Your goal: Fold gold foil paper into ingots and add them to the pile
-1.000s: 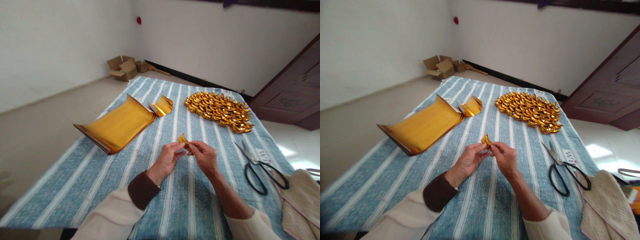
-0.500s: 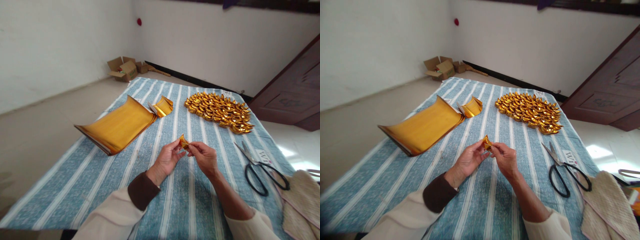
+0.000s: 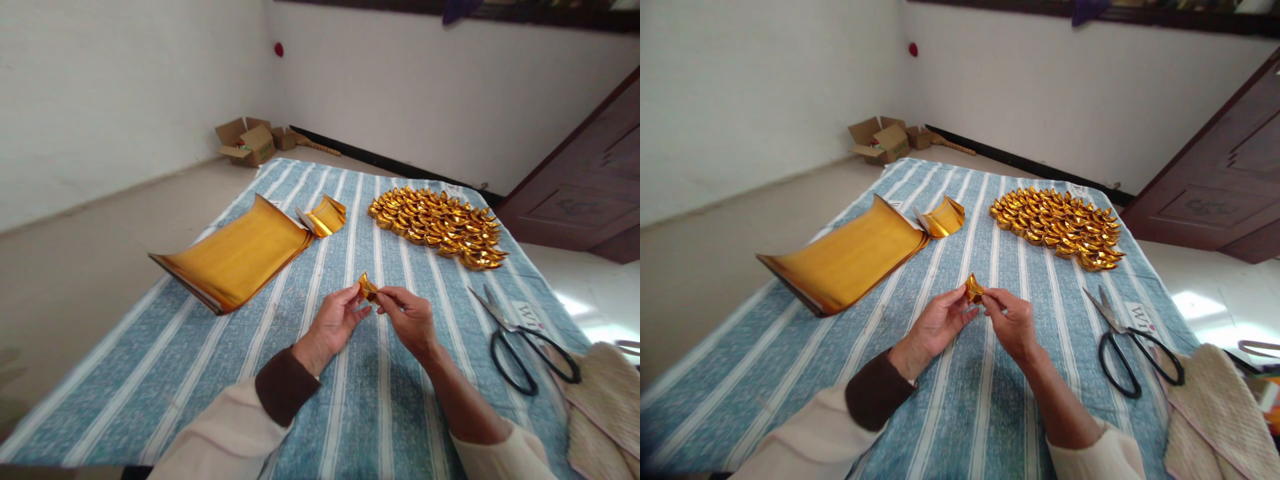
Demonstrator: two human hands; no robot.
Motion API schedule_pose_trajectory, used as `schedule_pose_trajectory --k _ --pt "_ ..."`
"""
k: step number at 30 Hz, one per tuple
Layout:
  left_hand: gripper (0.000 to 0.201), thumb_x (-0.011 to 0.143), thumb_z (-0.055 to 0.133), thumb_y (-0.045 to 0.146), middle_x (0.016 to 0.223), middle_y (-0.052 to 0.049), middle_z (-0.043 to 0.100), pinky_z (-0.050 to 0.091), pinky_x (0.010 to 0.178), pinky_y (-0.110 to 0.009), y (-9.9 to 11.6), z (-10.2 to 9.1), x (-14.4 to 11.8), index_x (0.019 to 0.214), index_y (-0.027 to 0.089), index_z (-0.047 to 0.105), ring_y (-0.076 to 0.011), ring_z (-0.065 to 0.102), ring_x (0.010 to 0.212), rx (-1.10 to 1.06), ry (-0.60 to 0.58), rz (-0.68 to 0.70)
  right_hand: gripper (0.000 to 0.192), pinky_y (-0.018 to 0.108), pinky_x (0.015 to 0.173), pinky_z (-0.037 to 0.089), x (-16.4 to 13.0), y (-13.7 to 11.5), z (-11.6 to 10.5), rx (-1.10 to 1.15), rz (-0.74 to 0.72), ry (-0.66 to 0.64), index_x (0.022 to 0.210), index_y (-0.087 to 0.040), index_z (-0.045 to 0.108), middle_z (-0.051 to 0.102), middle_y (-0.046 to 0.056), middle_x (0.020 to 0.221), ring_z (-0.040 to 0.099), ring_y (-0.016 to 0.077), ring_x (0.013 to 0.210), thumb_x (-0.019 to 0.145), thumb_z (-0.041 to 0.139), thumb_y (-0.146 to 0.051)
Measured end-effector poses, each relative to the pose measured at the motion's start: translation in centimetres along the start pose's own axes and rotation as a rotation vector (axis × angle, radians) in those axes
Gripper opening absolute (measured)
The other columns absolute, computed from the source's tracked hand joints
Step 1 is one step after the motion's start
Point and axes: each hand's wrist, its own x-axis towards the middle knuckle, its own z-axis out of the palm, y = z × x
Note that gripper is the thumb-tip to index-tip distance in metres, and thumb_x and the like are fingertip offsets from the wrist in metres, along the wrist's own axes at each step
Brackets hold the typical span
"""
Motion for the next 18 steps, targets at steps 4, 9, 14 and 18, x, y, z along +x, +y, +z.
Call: schedule_pose_trajectory --k 4,9,14,18 --pt "0.008 0.079 0.074 0.02 0.085 -0.006 0.069 0.053 0.068 -0.026 -0.14 0.0 -0.05 0.082 0.012 0.074 -0.0138 0.063 0.077 0.027 -0.005 0.024 0.017 0.027 0.056 0.054 0.04 0.0 -0.06 -0.025 -0.009 -0.003 0.085 -0.021 0.074 0.073 0.0 0.072 0.067 0.014 0.055 0.085 0.063 -0.033" --pt "0.011 0.078 0.076 0.022 0.086 -0.006 0.07 0.053 0.069 -0.025 -0.2 0.03 -0.15 0.082 0.012 0.074 -0.0135 0.063 0.077 0.054 -0.032 0.033 0.017 0.026 0.055 0.055 0.04 0.03 -0.09 -0.036 -0.015 0.005 0.084 -0.022 0.074 0.074 0.001 0.072 0.068 0.0146 0.055 0.085 0.064 -0.035" --pt "0.009 0.079 0.075 0.021 0.086 -0.007 0.07 0.052 0.07 -0.025 -0.15 0.14 -0.16 0.081 0.013 0.075 -0.0141 0.064 0.078 0.057 -0.018 0.024 0.02 0.027 0.057 0.056 -0.2 0.58 0.15 -0.071 -0.036 0.004 0.09 -0.021 0.072 0.074 0.002 0.076 0.068 0.0148 0.057 0.088 0.061 -0.037" --pt "0.009 0.078 0.076 0.022 0.084 -0.006 0.07 0.051 0.07 -0.025 -0.15 0.2 -0.16 0.079 0.013 0.074 -0.0136 0.063 0.078 0.034 -0.022 0.022 0.018 0.028 0.063 0.058 -0.4 0.77 0.3 -0.179 -0.131 0.033 0.097 -0.023 0.07 0.075 0.002 0.081 0.069 0.0157 0.063 0.09 0.059 -0.035"
